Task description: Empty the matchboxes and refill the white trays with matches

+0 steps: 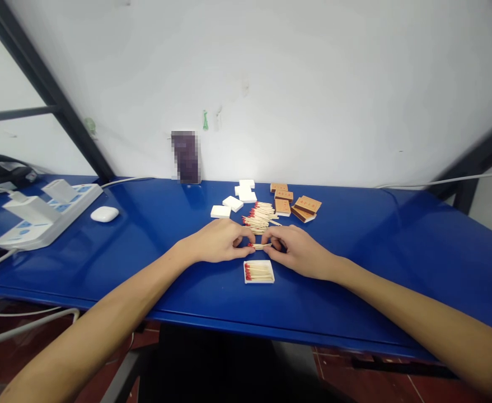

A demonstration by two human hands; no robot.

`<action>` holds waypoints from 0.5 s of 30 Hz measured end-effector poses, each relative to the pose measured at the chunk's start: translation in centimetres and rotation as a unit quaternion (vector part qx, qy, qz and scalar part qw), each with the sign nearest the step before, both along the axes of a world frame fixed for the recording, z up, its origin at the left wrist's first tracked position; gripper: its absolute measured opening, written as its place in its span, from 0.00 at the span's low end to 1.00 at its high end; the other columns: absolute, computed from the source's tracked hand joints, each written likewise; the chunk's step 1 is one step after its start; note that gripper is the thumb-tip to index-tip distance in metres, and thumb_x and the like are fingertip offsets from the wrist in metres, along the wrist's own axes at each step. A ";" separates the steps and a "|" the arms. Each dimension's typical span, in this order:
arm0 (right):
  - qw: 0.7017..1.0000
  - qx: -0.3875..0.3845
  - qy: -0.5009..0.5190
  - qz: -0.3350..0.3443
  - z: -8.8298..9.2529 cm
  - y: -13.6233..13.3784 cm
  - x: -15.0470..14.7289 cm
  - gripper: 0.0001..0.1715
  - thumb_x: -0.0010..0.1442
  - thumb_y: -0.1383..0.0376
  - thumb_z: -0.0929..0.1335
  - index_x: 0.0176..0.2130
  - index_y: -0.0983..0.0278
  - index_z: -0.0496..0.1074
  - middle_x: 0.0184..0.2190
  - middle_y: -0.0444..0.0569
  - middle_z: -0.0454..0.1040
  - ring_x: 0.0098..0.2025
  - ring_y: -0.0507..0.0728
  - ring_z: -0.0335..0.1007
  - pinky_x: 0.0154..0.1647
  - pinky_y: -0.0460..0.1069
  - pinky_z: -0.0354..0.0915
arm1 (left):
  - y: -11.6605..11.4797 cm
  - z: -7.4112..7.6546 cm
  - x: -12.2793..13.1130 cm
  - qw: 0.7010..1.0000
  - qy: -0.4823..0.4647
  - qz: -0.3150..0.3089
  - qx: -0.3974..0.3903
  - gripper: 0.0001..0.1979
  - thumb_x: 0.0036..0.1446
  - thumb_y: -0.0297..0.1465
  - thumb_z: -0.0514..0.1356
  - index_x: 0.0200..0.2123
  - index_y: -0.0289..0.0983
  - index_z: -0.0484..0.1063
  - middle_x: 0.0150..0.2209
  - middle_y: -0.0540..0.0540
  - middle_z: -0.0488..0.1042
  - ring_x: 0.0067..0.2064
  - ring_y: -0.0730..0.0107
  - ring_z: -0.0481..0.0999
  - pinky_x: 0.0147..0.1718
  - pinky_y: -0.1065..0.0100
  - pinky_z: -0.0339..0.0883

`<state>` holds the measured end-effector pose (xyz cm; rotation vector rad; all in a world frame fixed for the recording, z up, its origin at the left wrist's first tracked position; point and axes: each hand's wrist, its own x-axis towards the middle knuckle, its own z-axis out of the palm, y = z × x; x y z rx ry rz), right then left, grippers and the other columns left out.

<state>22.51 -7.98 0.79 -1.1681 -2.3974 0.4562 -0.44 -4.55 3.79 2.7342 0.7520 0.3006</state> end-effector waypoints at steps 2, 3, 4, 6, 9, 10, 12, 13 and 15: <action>1.000 0.000 0.000 0.000 0.0 0.0 0.0 0.02 0.62 0.67 0.66 0.35 0.62 0.69 0.21 0.37 0.61 0.23 0.49 0.56 0.29 0.46 0.52 | 0.0 0.1 0.0 1.000 0.000 -0.001 0.000 0.12 0.63 0.38 0.59 0.41 0.38 0.77 0.22 0.53 0.71 0.24 0.76 0.68 0.26 0.72 0.55; 1.000 0.003 -0.001 0.001 0.0 0.0 0.0 0.02 0.62 0.67 0.66 0.35 0.62 0.69 0.21 0.37 0.62 0.23 0.49 0.56 0.29 0.46 0.52 | -0.1 0.1 0.1 1.000 0.002 -0.003 0.001 0.12 0.63 0.38 0.59 0.40 0.38 0.77 0.22 0.53 0.71 0.24 0.76 0.67 0.26 0.72 0.54; 1.000 0.005 -0.002 0.002 0.0 0.0 0.0 0.03 0.62 0.67 0.66 0.35 0.62 0.69 0.21 0.38 0.62 0.23 0.49 0.57 0.29 0.46 0.52 | -0.1 0.1 0.1 1.000 0.003 -0.005 0.003 0.11 0.63 0.38 0.59 0.39 0.37 0.77 0.22 0.53 0.70 0.24 0.76 0.67 0.26 0.72 0.54; 1.000 0.011 -0.005 0.002 -0.1 -0.1 0.0 0.02 0.62 0.67 0.66 0.36 0.63 0.69 0.22 0.38 0.62 0.23 0.49 0.57 0.29 0.46 0.52 | -0.1 0.1 0.2 1.000 0.006 -0.009 0.008 0.11 0.63 0.36 0.58 0.37 0.37 0.77 0.22 0.52 0.70 0.24 0.76 0.66 0.26 0.72 0.54; 1.000 0.018 -0.011 0.003 -0.1 -0.1 -0.1 0.03 0.62 0.67 0.66 0.36 0.63 0.70 0.21 0.38 0.62 0.23 0.49 0.57 0.30 0.46 0.52 | -0.1 0.1 0.2 1.000 0.009 -0.005 0.011 0.10 0.63 0.35 0.58 0.36 0.36 0.77 0.22 0.52 0.70 0.24 0.76 0.66 0.26 0.72 0.54; 1.000 0.022 -0.014 0.002 -0.1 -0.1 -0.1 0.03 0.63 0.67 0.66 0.36 0.63 0.70 0.21 0.38 0.62 0.23 0.49 0.57 0.30 0.47 0.52 | -0.1 0.1 0.3 1.000 0.011 -0.004 0.011 0.10 0.63 0.35 0.58 0.37 0.36 0.77 0.22 0.52 0.70 0.24 0.76 0.66 0.26 0.72 0.54; 0.999 0.034 -0.021 0.000 0.0 -0.2 -0.1 0.04 0.63 0.67 0.66 0.38 0.63 0.72 0.22 0.38 0.63 0.23 0.50 0.58 0.30 0.47 0.52 | -0.1 0.1 0.2 1.000 0.011 -0.004 0.011 0.10 0.63 0.35 0.58 0.38 0.36 0.77 0.23 0.52 0.70 0.24 0.75 0.67 0.27 0.72 0.55; 0.999 0.041 -0.024 0.000 0.0 -0.2 -0.1 0.05 0.63 0.67 0.66 0.39 0.63 0.72 0.22 0.39 0.64 0.24 0.50 0.58 0.30 0.47 0.52 | -0.1 0.1 0.2 1.000 0.010 -0.005 0.011 0.10 0.63 0.35 0.58 0.38 0.36 0.77 0.23 0.52 0.70 0.25 0.75 0.67 0.27 0.72 0.55; 0.998 0.053 -0.029 0.003 0.0 -0.2 -0.1 0.07 0.63 0.66 0.66 0.40 0.63 0.74 0.23 0.40 0.66 0.25 0.51 0.60 0.31 0.47 0.53 | 0.0 0.1 0.2 1.000 0.010 -0.007 0.009 0.10 0.63 0.35 0.58 0.38 0.36 0.77 0.23 0.52 0.71 0.25 0.75 0.67 0.27 0.72 0.55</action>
